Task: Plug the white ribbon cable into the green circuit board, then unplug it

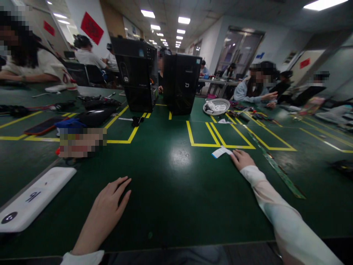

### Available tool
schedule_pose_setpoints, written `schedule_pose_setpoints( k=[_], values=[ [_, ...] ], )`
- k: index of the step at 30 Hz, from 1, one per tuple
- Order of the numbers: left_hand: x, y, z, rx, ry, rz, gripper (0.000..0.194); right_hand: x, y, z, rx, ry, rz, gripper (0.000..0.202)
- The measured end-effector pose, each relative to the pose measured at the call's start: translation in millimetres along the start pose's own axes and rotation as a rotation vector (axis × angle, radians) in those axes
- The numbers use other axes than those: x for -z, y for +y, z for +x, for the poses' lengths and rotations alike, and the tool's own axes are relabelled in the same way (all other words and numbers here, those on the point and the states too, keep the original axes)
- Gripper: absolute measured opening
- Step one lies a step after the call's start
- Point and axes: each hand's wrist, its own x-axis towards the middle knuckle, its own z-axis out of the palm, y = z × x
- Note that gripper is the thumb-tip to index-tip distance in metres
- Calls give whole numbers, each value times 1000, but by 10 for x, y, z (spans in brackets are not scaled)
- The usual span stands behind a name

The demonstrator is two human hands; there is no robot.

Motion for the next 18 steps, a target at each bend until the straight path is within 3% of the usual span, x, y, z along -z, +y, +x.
schedule_pose_setpoints(
  k=[6, 12, 18],
  values=[
    [14, 27, -9, 24, -5, -13, 54, -80, -854, 135, 354, 30, 122, 44],
    [46, 81, 3, 34, 3, -26, 55, -13, -1730, 4, 652, 5, 222, 43],
    [48, 79, 3, 34, 3, -19, 55, 128, -2222, -245, 881, -31, 393, 42]
  ],
)
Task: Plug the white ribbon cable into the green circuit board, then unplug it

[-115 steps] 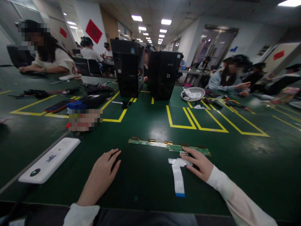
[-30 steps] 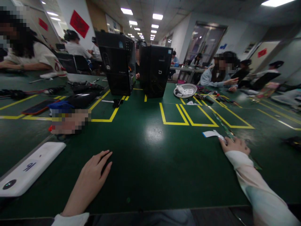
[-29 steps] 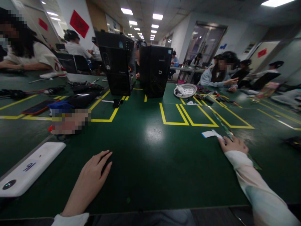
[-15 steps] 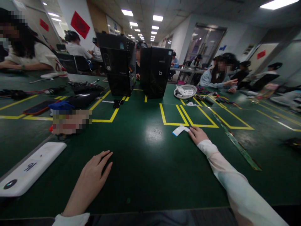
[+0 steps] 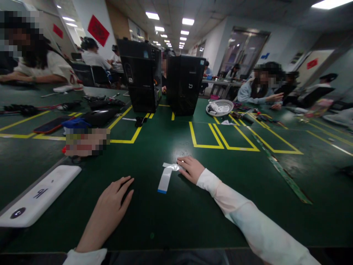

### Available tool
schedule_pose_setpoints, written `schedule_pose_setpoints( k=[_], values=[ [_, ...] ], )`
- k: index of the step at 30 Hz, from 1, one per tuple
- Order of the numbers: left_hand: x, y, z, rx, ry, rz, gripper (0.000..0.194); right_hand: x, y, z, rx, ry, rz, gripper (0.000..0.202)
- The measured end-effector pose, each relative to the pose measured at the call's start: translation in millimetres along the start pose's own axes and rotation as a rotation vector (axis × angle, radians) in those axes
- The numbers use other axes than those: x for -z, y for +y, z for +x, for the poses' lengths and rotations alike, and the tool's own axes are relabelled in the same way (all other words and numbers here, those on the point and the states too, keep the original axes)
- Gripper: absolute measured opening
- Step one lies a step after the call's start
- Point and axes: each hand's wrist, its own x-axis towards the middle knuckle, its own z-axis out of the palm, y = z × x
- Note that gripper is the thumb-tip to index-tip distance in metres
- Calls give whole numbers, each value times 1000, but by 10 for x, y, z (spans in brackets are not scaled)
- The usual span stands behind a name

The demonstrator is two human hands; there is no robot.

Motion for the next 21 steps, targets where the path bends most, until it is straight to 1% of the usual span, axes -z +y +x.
schedule_pose_setpoints(
  k=[4, 9, 13, 21],
  values=[
    [-15, -22, -4, 2, -5, -3, 55, 13, -210, 15, 65, -22, 67, 40],
    [-6, -19, 1, 7, -10, -8, 54, -3, -365, -4, 129, -78, 106, 42],
    [17, 4, 3, 15, -17, -10, 54, -8, -415, -14, 134, -80, 129, 42],
    [15, 8, 9, 25, -26, -15, 53, 94, -411, -33, 169, -94, 191, 45]
  ],
)
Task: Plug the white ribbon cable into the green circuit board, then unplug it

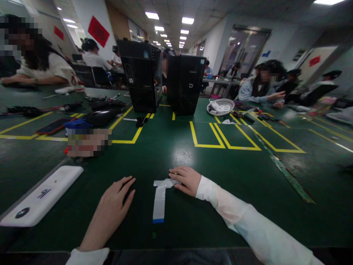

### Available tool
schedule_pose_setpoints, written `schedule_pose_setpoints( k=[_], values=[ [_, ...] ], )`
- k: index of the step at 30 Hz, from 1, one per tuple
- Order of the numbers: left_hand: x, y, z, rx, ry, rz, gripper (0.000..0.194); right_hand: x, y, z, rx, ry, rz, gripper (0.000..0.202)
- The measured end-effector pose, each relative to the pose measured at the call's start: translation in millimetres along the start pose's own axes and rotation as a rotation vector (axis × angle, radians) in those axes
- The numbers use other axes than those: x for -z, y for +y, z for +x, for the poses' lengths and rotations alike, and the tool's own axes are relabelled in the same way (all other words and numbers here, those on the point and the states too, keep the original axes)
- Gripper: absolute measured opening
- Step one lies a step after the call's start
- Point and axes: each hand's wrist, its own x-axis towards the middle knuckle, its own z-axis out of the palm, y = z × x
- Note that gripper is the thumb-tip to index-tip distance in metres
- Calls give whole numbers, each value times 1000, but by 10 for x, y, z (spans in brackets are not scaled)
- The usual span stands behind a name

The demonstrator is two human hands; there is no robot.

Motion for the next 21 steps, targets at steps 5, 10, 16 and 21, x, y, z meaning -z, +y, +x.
schedule_pose_setpoints(
  k=[5, 10, 16, 21],
  values=[
    [1, -4, 0, -7, 15, -13, 53, -25, 129, -84, -12, 25, -22, 53],
    [0, -22, 3, -9, 4, -5, 52, 120, 610, -377, -262, 92, -217, 60],
    [-34, -71, -2, -22, -8, 20, 52, 456, 1341, -1111, -1022, 256, -507, 60],
    [-40, -99, -1, -25, -23, 32, 53, 689, 1651, -1873, -1493, 351, -565, 68]
  ],
)
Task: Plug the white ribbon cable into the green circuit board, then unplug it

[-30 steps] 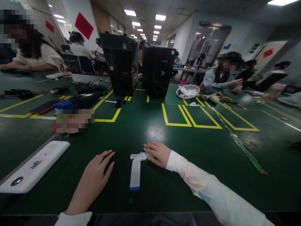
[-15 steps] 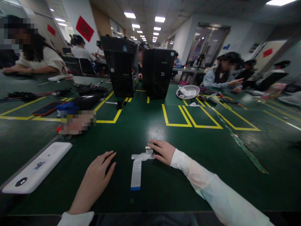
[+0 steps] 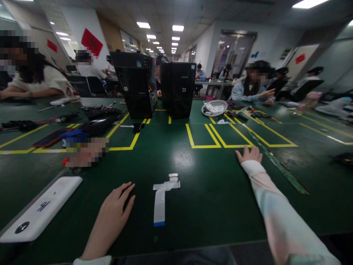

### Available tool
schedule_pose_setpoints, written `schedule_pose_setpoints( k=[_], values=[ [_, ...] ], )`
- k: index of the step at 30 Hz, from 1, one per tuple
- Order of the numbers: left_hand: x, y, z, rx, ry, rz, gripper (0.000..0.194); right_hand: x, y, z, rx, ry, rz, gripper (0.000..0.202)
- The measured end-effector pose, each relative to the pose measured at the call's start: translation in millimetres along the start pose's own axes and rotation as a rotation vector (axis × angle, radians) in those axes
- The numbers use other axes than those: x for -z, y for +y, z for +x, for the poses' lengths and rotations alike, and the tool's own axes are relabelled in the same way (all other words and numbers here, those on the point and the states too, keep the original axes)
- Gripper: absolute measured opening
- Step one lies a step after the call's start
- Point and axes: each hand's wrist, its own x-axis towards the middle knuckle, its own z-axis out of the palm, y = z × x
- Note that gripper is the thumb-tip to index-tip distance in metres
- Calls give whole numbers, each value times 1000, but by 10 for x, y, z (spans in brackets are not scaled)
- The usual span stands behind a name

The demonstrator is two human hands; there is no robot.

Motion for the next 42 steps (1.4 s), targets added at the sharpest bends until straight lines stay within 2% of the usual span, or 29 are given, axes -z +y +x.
schedule_pose_setpoints(
  k=[4, 7, 13, 25, 31, 35, 37, 40, 42],
  values=[
    [1, 0, 2, -8, 9, 2, 52, -5, 455, 103, -225, 42, 17, 71],
    [-3, 10, 10, -13, 27, -3, 51, 2, 619, 131, -271, 45, 38, 70],
    [6, 34, 24, -14, 50, -30, 52, 35, 692, 151, -217, -20, 15, 70],
    [22, 72, 26, 13, 39, -30, 52, 224, 625, 30, -89, -116, -70, 59],
    [41, 99, 21, 28, 28, -36, 51, 387, 732, 0, 45, -198, -72, 57],
    [48, 105, 17, 35, 29, -45, 52, 491, 828, -36, 67, -219, -68, 50],
    [45, 108, 18, 36, 42, -47, 51, 519, 869, -125, -4, -168, -85, 53],
    [34, 109, 18, 31, 57, -53, 51, 543, 935, -332, -253, -50, -117, 63],
    [25, 101, 16, 32, 58, -52, 51, 556, 1000, -462, -396, -46, -121, 72]
  ],
)
